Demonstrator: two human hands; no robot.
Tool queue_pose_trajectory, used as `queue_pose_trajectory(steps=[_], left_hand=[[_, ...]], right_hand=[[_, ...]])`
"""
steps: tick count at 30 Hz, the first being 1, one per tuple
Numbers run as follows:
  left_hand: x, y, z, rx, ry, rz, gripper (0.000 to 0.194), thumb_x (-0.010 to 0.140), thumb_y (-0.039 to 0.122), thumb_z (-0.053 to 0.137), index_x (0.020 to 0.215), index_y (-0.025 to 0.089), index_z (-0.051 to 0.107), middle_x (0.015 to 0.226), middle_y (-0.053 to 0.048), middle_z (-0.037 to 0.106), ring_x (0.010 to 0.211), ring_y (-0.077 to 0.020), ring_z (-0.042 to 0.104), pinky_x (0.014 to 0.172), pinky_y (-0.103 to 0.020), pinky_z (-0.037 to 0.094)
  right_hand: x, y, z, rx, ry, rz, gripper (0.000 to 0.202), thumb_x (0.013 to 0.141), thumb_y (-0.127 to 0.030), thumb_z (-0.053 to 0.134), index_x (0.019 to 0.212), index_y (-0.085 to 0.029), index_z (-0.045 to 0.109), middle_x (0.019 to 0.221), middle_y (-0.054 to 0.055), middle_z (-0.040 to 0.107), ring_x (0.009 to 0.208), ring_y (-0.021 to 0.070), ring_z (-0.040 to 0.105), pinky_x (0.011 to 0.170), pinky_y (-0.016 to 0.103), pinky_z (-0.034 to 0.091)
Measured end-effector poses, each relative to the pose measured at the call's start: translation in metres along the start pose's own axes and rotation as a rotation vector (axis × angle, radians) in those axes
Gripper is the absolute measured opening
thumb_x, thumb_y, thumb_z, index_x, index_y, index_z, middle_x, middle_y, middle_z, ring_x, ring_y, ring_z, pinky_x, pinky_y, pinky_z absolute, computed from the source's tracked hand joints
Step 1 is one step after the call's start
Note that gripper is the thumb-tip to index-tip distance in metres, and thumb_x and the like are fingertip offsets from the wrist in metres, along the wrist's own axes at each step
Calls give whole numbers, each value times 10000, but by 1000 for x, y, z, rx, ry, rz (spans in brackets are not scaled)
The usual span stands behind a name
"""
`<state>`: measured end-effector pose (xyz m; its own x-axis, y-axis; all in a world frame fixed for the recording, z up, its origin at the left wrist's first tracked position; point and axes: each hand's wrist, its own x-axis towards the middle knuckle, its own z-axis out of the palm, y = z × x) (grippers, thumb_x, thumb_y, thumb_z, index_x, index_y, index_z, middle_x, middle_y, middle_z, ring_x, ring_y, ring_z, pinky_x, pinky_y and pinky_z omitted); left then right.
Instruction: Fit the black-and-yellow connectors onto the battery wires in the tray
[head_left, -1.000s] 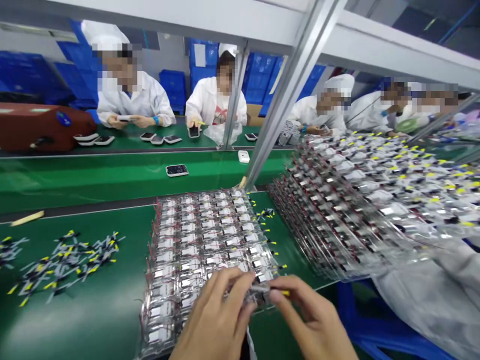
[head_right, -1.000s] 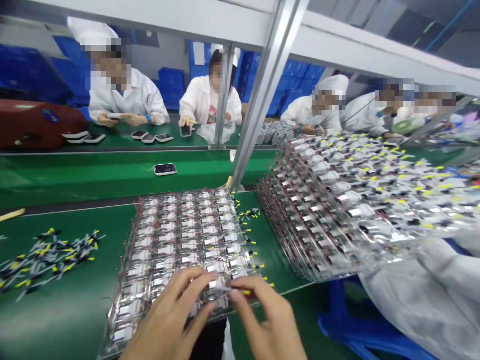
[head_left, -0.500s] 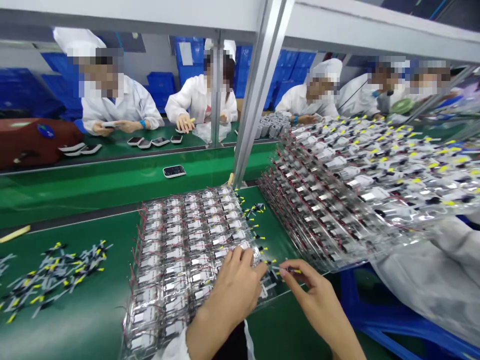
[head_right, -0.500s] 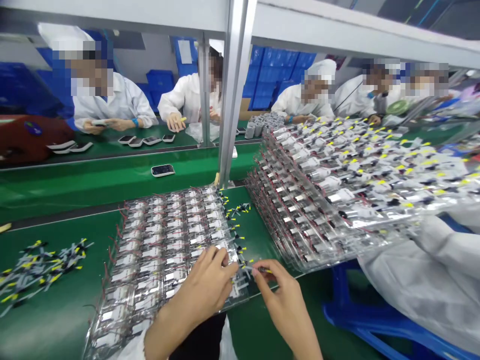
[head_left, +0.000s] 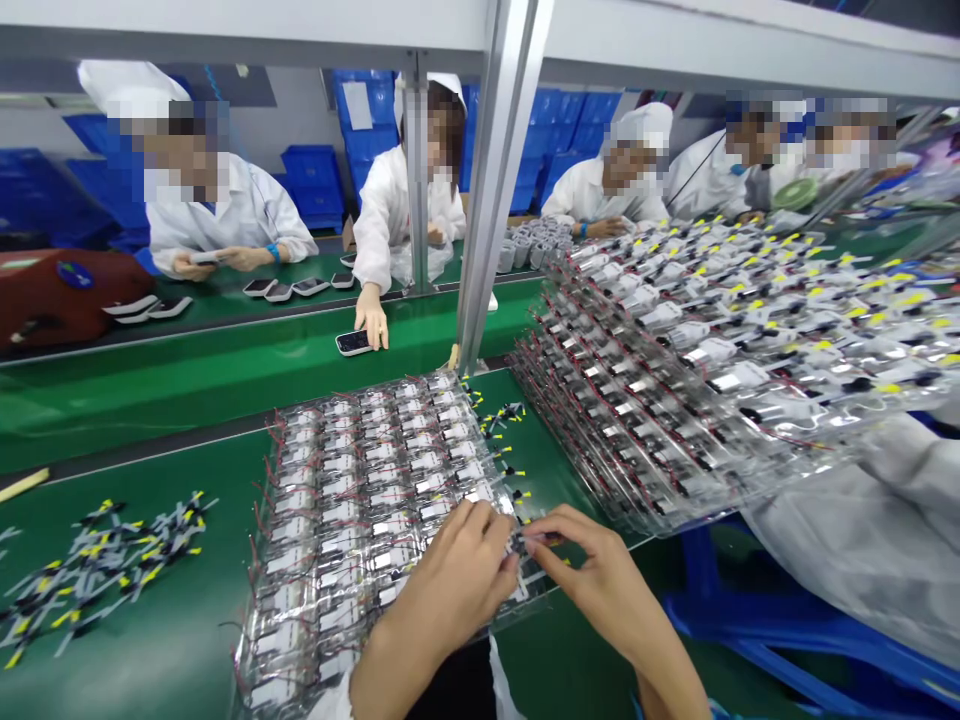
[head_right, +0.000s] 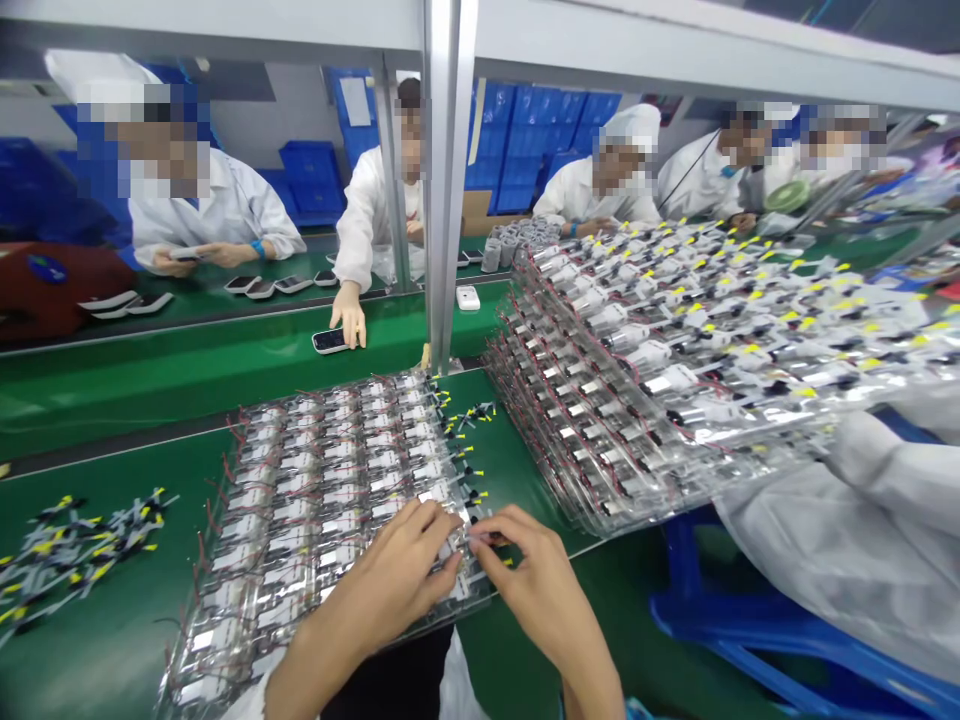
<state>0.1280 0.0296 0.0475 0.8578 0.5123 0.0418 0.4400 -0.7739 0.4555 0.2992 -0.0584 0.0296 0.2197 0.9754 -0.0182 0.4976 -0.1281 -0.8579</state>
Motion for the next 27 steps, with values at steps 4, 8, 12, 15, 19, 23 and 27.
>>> queue_pose_trajectory(steps=[4, 8, 12, 15, 19, 23, 27], left_hand=[[-7, -5, 4, -47, 44, -6, 125, 958, 177, 540, 1071, 190, 591, 1020, -67, 567, 996, -231, 569, 857, -365, 525], [-12, -9, 5, -54, 70, 29, 108, 971, 161, 532, 1058, 198, 586, 1015, -56, 584, 964, -214, 585, 851, -350, 517], [-11, -9, 5, -82, 95, 61, 86, 983, 177, 526, 1022, 199, 599, 954, -35, 625, 913, -198, 604, 867, -349, 514], [-10, -7, 6, -107, 115, 82, 102, 975, 184, 546, 1057, 193, 607, 960, -34, 661, 924, -203, 624, 845, -349, 533], [-10, -5, 8, -122, 120, 103, 148, 969, 176, 554, 1110, 169, 595, 983, -40, 694, 919, -218, 641, 826, -371, 553], [-11, -5, 9, -120, 135, 102, 152, 959, 170, 570, 1108, 165, 597, 983, -43, 703, 889, -221, 645, 802, -372, 562], [-13, -4, 12, -120, 178, 110, 170, 938, 146, 597, 1107, 160, 595, 989, -42, 705, 900, -224, 650, 822, -374, 565]], right_hand=[[2, -3, 0, -53, -36, -22, 166, 934, -327, 582, 899, -234, 715, 905, 36, 642, 859, 194, 640, 777, 289, 489], [4, -6, 2, -59, -23, -50, 141, 925, -299, 582, 880, -238, 701, 945, 29, 641, 903, 195, 642, 814, 283, 483], [3, -7, 3, -33, -52, -59, 147, 949, -279, 547, 908, -229, 679, 953, 35, 649, 923, 199, 632, 833, 289, 465], [3, -4, 3, -26, -69, -44, 148, 951, -295, 552, 923, -228, 680, 935, 35, 659, 912, 204, 631, 828, 295, 459], [4, 0, 3, -17, -74, -34, 144, 947, -302, 560, 922, -228, 681, 929, 33, 658, 905, 207, 628, 829, 304, 454], [3, 1, 2, -8, -89, -23, 153, 947, -306, 555, 899, -227, 677, 916, 32, 650, 894, 206, 622, 824, 310, 450], [2, -1, 0, -2, -91, -18, 168, 945, -323, 552, 872, -224, 667, 889, 31, 649, 872, 206, 619, 810, 312, 450]])
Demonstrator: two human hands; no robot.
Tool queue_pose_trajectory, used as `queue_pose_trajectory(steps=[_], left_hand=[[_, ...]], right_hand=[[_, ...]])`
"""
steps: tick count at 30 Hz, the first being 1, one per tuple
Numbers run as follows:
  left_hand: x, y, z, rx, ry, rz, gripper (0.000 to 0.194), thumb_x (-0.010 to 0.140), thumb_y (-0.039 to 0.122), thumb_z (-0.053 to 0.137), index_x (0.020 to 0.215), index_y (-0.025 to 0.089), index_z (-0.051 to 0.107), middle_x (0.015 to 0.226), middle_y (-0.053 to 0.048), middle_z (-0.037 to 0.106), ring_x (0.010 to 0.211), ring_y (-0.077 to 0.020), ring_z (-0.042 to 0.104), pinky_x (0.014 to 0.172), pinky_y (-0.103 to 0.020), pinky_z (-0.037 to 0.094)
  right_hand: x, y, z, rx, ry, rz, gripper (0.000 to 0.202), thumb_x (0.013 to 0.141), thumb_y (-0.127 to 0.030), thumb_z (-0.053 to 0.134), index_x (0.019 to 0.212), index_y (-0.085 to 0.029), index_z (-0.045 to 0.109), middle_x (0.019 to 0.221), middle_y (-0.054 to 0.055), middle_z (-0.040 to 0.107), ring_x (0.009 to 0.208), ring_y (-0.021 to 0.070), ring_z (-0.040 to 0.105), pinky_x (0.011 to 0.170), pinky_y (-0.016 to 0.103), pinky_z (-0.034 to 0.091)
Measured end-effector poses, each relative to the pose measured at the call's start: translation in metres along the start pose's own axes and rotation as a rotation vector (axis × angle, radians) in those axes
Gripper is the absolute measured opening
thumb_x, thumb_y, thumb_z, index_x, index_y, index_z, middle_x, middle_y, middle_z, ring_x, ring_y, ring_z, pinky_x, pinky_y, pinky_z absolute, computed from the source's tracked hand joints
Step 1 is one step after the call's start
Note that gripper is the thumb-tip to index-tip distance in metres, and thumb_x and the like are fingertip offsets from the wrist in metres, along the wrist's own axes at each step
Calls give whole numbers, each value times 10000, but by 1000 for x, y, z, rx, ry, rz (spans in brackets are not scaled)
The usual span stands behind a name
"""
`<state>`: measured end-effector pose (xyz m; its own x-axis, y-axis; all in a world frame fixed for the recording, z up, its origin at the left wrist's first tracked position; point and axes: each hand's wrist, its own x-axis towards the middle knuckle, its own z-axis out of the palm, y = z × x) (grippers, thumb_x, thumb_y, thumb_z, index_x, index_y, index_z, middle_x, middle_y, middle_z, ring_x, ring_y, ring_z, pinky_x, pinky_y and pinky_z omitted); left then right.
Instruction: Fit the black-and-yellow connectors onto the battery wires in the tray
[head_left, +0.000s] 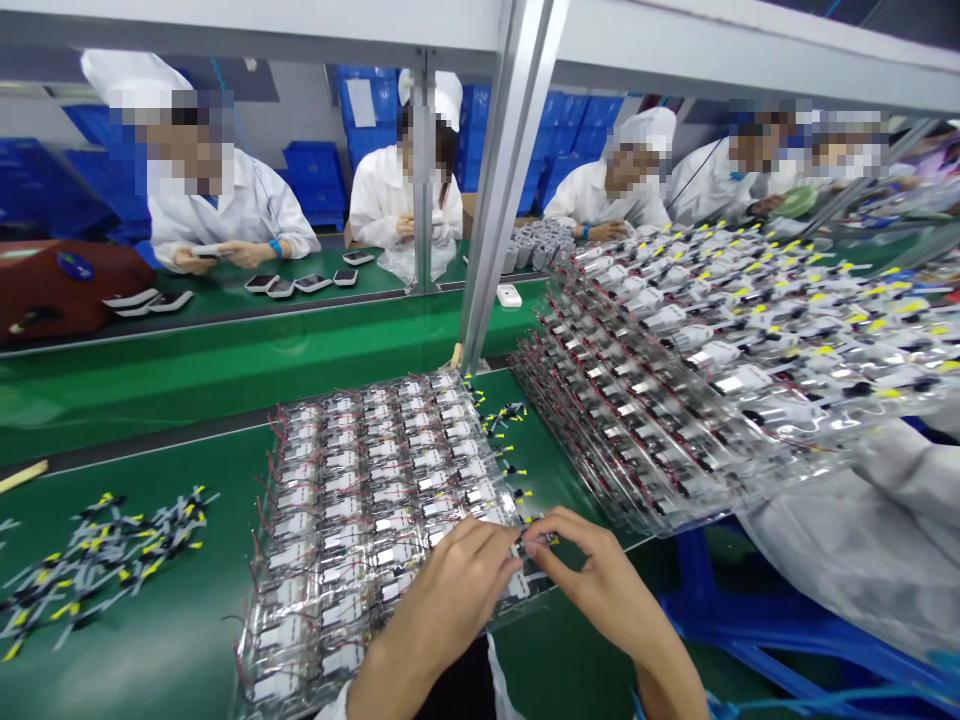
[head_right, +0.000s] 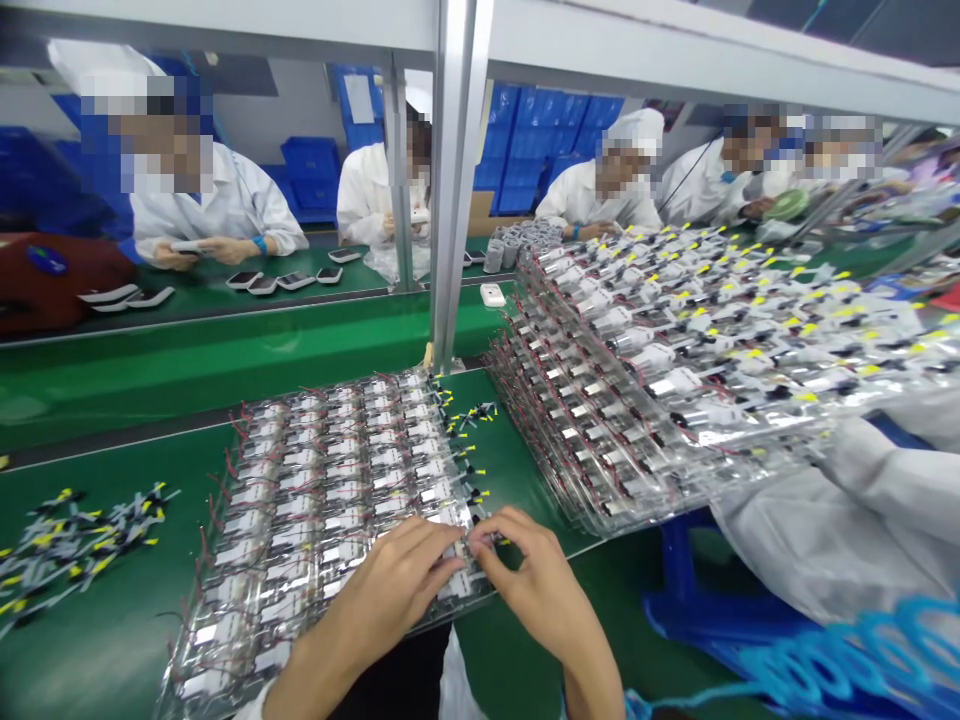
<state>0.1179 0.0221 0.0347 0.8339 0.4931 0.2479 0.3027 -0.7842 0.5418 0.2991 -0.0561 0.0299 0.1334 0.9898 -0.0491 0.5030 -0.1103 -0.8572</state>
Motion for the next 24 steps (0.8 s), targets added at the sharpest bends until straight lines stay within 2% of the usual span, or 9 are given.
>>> queue_pose_trajectory(steps=[9, 15, 24], left_hand=[[-2, -1, 5, 15, 96, 33, 191, 990, 188, 501, 1160, 161, 583, 973, -58, 709, 877, -215, 666, 807, -361, 579], [-4, -1, 7, 4, 103, 26, 227, 972, 183, 535, 1196, 153, 560, 969, -56, 703, 860, -222, 653, 779, -367, 583], [-2, 1, 7, -19, 97, 3, 183, 996, 198, 484, 1152, 163, 573, 957, -65, 697, 858, -220, 644, 776, -368, 579]], right_hand=[[2, 4, 2, 5, -10, -7, 169, 949, -315, 543, 883, -219, 665, 892, 33, 641, 865, 199, 612, 797, 304, 443], [2, 3, 2, 2, -19, -14, 177, 943, -328, 549, 854, -222, 660, 863, 20, 637, 839, 194, 607, 784, 294, 442], [5, 9, 5, 41, -17, -43, 165, 951, -327, 565, 871, -220, 660, 876, 22, 629, 852, 192, 601, 794, 292, 432]])
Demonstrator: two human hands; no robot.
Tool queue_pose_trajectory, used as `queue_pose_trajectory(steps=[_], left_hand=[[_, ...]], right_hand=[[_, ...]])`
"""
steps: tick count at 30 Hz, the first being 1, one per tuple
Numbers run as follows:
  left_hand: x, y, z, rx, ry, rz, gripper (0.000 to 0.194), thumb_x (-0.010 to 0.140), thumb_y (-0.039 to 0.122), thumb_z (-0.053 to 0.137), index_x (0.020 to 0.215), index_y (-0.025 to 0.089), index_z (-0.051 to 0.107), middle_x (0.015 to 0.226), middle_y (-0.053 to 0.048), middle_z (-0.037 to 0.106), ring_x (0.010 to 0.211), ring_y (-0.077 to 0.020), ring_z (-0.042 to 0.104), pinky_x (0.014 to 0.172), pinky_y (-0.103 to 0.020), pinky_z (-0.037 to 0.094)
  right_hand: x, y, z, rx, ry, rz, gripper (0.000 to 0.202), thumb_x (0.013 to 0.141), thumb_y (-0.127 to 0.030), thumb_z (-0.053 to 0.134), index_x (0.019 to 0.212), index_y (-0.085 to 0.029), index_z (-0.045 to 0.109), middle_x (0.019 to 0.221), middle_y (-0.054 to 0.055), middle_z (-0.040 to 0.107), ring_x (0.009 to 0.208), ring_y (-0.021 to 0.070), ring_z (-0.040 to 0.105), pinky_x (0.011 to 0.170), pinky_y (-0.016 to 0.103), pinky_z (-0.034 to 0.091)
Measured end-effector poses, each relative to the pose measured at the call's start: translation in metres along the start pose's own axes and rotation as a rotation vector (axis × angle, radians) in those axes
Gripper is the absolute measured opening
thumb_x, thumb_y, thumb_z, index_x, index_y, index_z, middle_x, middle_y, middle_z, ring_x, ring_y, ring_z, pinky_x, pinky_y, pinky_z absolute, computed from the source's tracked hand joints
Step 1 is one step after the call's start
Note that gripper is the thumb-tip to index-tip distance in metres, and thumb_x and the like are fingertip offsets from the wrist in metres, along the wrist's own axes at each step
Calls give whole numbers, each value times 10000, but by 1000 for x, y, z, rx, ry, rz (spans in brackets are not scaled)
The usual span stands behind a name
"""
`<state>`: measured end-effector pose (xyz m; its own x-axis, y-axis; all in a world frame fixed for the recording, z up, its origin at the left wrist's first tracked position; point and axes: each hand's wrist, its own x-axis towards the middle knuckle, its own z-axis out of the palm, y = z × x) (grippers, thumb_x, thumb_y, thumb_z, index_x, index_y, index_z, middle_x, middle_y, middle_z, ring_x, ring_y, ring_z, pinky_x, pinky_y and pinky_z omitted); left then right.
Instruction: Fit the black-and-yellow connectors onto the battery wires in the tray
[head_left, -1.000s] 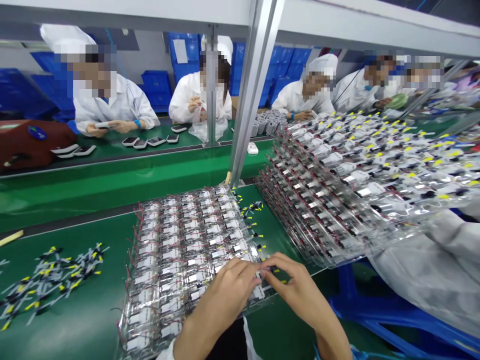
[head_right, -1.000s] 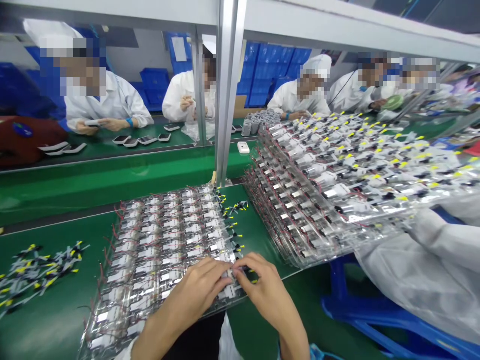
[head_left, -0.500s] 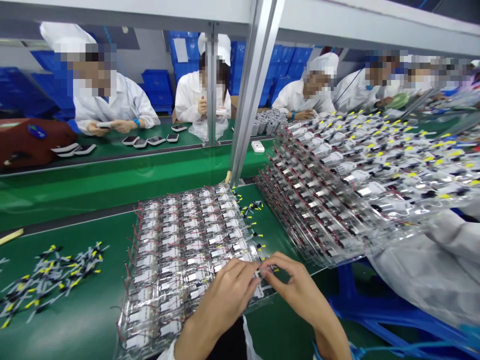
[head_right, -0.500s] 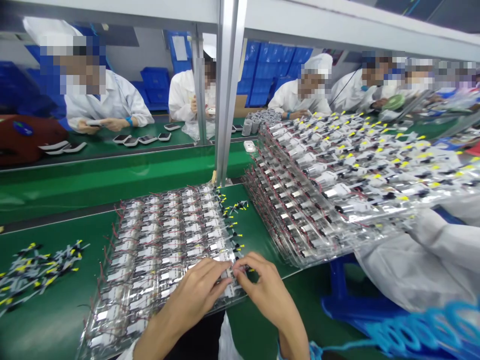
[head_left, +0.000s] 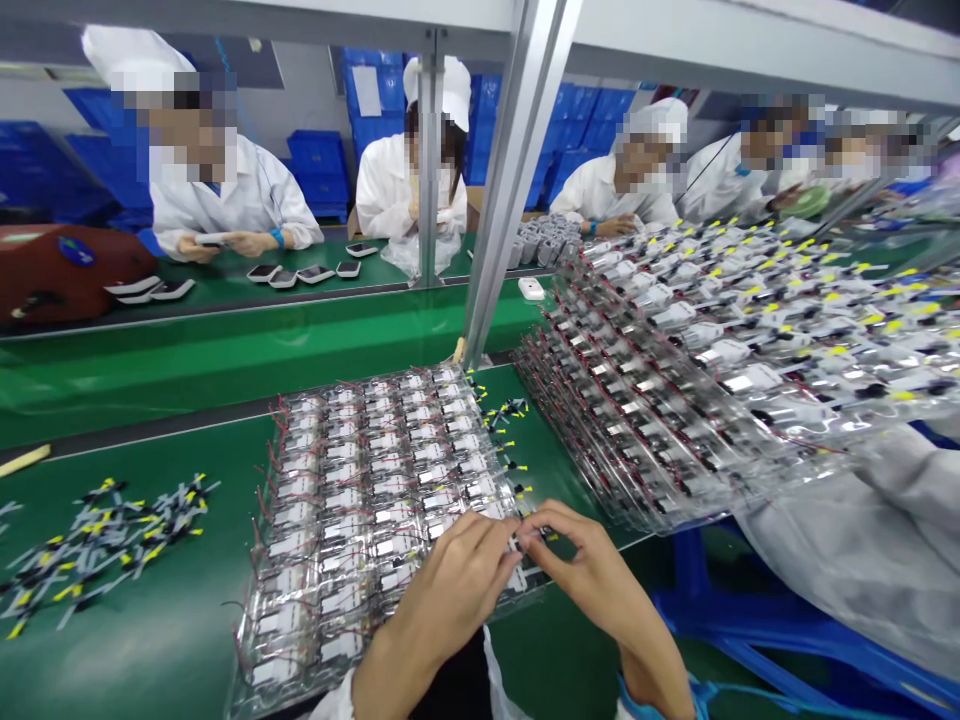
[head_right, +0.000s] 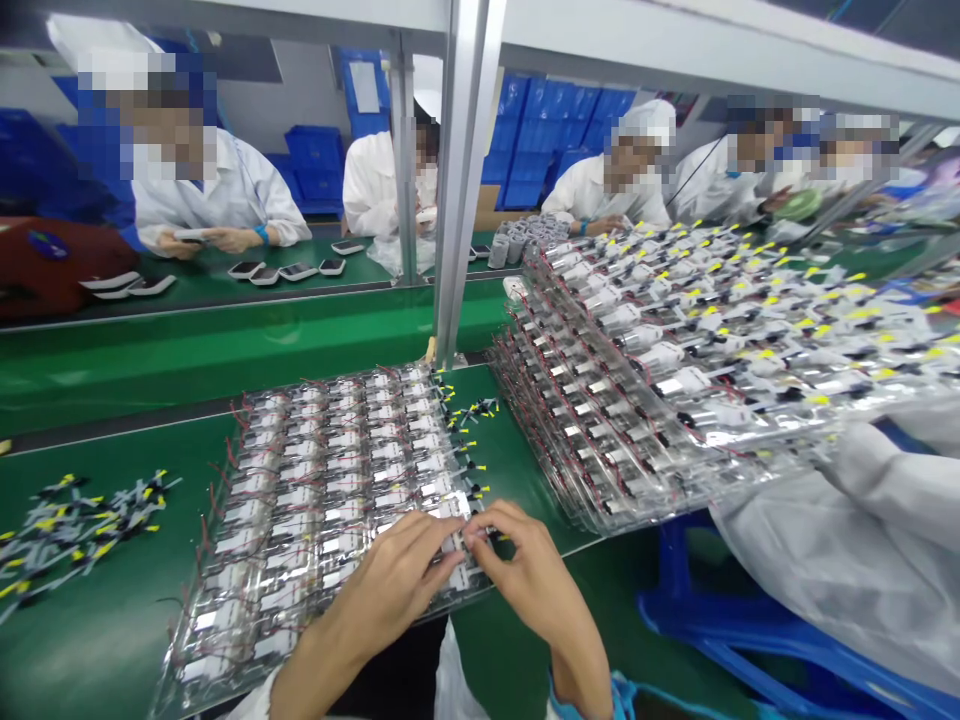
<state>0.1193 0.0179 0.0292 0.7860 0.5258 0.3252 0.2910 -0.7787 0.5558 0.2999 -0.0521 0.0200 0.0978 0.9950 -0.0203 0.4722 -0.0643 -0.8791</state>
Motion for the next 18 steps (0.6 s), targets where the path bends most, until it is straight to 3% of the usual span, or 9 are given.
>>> queue_pose_trajectory(steps=[18], left_hand=[[0, 2, 1, -22, 43, -8, 169, 1015, 211, 443, 1090, 180, 592, 943, -65, 699, 859, -208, 660, 766, -344, 578]], right_hand=[[-2, -2, 0, -36, -2, 20, 185, 942, -347, 568, 846, -222, 665, 850, 31, 639, 859, 219, 604, 802, 333, 450]])
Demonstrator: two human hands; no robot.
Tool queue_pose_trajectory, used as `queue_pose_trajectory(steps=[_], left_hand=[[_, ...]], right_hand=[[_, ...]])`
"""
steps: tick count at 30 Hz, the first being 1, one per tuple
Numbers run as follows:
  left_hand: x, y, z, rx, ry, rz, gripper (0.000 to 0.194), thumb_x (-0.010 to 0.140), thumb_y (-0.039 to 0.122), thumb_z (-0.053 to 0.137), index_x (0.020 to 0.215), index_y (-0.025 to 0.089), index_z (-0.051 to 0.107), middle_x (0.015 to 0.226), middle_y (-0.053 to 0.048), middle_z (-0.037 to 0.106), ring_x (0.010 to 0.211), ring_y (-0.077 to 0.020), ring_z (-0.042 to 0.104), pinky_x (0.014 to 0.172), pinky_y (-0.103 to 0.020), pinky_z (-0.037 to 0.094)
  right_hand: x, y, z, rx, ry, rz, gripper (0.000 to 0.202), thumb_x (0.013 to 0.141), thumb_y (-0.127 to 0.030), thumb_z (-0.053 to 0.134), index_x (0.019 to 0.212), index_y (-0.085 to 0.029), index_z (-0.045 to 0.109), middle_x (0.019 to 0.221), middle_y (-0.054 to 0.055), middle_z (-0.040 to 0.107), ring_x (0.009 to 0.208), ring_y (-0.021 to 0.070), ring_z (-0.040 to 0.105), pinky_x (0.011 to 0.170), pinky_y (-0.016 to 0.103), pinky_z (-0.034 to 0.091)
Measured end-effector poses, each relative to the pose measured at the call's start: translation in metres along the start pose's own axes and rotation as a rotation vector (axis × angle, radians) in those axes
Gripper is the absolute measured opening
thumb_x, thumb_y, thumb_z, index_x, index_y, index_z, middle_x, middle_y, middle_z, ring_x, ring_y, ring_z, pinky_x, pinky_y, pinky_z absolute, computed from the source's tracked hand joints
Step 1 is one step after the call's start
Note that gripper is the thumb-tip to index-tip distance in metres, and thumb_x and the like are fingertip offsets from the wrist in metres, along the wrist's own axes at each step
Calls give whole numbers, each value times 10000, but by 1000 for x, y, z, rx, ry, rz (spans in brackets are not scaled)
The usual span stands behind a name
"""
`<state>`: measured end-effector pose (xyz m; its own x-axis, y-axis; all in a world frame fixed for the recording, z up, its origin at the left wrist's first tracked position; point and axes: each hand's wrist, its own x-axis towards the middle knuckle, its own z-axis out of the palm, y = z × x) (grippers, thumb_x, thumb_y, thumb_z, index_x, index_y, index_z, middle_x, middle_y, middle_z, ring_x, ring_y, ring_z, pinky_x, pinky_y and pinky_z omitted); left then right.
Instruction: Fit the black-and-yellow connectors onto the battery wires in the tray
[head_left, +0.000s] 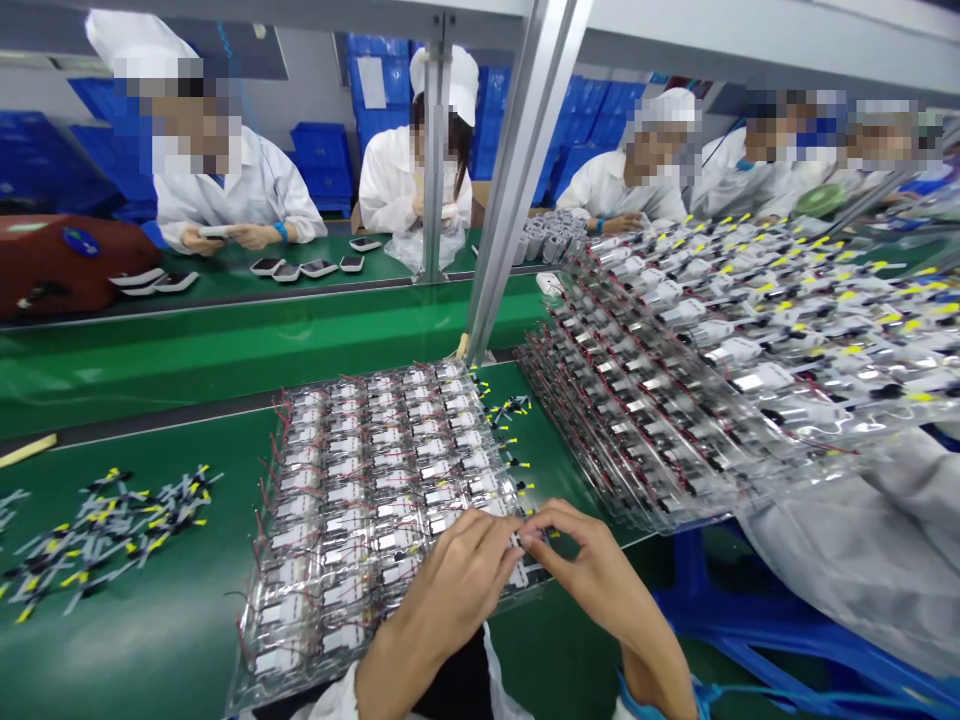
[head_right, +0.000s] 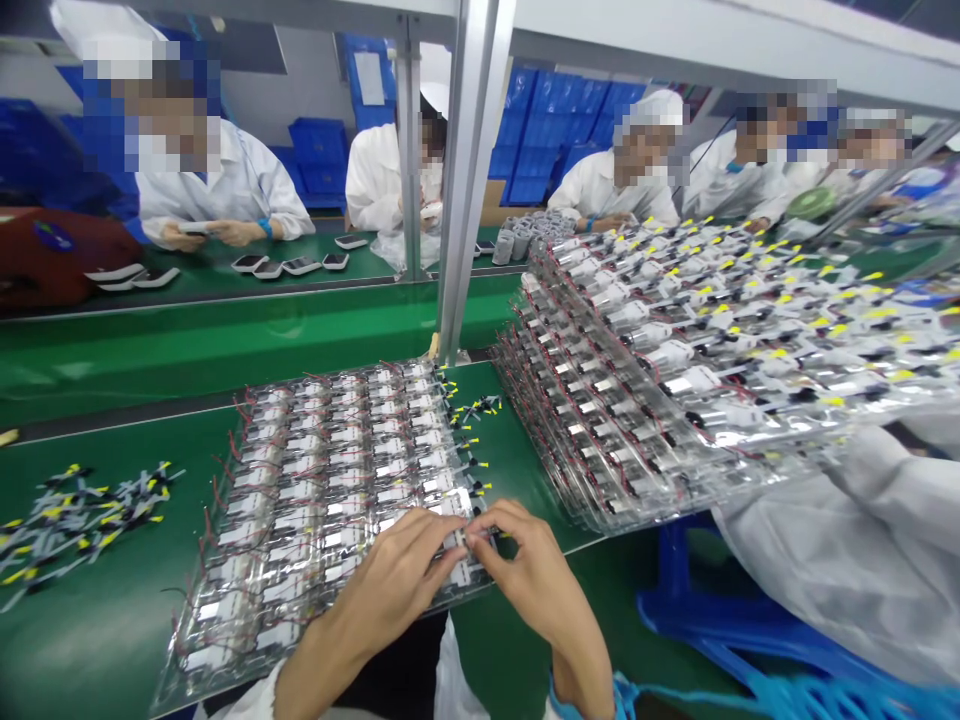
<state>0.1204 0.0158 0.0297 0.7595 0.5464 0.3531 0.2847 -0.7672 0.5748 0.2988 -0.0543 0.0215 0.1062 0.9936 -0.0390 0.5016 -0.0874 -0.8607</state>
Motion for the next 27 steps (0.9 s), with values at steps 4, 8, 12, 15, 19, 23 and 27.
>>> queue_pose_trajectory(steps=[4, 8, 12, 15, 19, 23, 27], left_hand=[[0, 0, 1, -13, 3, 20, 163, 1015, 194, 442, 1093, 174, 584, 963, -60, 704, 870, -205, 652, 785, -345, 569], [-1, -1, 2, -27, 6, 39, 167, 1019, 192, 437, 1109, 168, 576, 985, -62, 709, 883, -201, 648, 804, -348, 569], [-3, -1, 1, 5, -13, -6, 174, 1018, 213, 448, 1137, 178, 569, 976, -63, 700, 879, -208, 654, 785, -349, 573], [-4, -1, 1, 29, -12, -2, 218, 1012, 201, 452, 1204, 169, 550, 1003, -78, 701, 905, -214, 660, 791, -353, 581], [-5, 0, 1, 40, 2, 42, 226, 989, 134, 450, 1191, 152, 550, 999, -77, 702, 920, -214, 659, 815, -346, 581], [-5, -1, 4, 50, 26, 61, 228, 988, 129, 424, 1180, 155, 544, 970, -70, 696, 890, -206, 655, 798, -338, 579], [-5, -1, 5, 84, 13, 60, 226, 988, 131, 413, 1172, 160, 540, 947, -68, 686, 872, -205, 649, 793, -342, 572]], right_hand=[[1, 0, 0, 6, -6, -9, 175, 941, -334, 577, 846, -218, 666, 852, 28, 636, 855, 212, 599, 797, 330, 447], [2, -2, -3, 1, -28, -25, 186, 942, -350, 581, 848, -222, 678, 848, 35, 643, 856, 216, 599, 797, 331, 457], [1, -2, -5, -26, -19, -17, 132, 931, -334, 594, 927, -242, 689, 947, 47, 664, 968, 233, 598, 869, 342, 460], [0, 0, -6, -48, -15, -5, 111, 932, -319, 594, 926, -251, 682, 948, 34, 664, 971, 229, 597, 872, 340, 457], [-1, 1, -5, -60, -35, -19, 121, 938, -314, 595, 866, -249, 667, 897, 25, 657, 940, 225, 601, 842, 329, 466], [0, 0, -5, -46, -42, -31, 130, 935, -314, 602, 848, -240, 664, 887, 37, 659, 932, 230, 598, 845, 345, 471], [1, -1, -3, -49, -32, -47, 177, 938, -332, 587, 804, -233, 648, 870, 50, 655, 929, 244, 592, 832, 356, 471]])
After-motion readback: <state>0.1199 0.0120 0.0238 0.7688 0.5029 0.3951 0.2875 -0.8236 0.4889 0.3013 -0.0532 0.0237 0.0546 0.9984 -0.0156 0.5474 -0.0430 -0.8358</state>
